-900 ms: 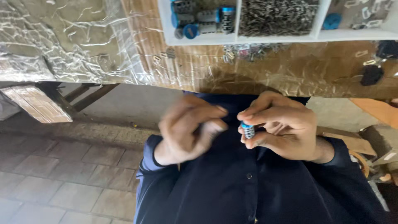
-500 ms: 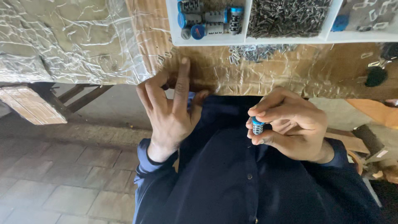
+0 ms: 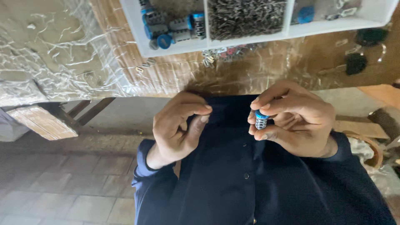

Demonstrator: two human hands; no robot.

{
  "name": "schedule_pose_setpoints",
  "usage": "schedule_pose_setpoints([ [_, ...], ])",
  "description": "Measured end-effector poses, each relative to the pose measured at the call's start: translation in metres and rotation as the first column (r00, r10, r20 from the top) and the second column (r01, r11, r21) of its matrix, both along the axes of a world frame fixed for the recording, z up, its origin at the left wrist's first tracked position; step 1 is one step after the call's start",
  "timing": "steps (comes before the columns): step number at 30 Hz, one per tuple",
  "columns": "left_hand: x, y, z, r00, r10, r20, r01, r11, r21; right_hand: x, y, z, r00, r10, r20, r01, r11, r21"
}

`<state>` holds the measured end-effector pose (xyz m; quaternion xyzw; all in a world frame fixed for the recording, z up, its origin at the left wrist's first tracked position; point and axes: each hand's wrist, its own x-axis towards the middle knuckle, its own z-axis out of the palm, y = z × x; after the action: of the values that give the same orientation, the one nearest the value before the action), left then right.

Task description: The person fits small metal staples into a cylindrical metal component with a blue cap, pressing them in place by hand. They then gather piles of small metal fasteners from the table and continue inserting them into the component.

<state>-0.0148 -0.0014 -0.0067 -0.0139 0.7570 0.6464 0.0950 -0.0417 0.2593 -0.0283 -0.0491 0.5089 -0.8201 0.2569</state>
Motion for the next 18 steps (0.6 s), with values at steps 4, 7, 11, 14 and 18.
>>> schedule_pose_setpoints([
  [4,-0.007,0.004,0.011,0.985,-0.170,0.042,0.173,0.981,-0.092,0.000,0.007,-0.001,0.999,-0.033,0.013,0.033,0.999,0.005],
  [7,-0.014,0.020,0.013,0.977,-0.152,-0.147,0.092,0.931,-0.354,0.001,0.009,-0.004,0.999,-0.043,0.019,0.043,0.998,-0.033],
  [11,-0.021,0.042,0.018,0.985,-0.068,-0.160,-0.011,0.893,-0.449,0.004,0.014,-0.005,0.996,-0.088,0.029,0.090,0.990,-0.111],
  [14,-0.025,0.056,0.018,0.956,-0.235,-0.177,0.191,0.953,-0.236,0.006,0.022,-0.006,0.998,-0.063,0.026,0.063,0.998,-0.013],
  [18,-0.035,0.078,0.006,0.934,-0.224,-0.279,0.199,0.973,-0.114,0.009,0.028,-0.006,0.997,-0.078,-0.023,0.080,0.995,0.064],
])
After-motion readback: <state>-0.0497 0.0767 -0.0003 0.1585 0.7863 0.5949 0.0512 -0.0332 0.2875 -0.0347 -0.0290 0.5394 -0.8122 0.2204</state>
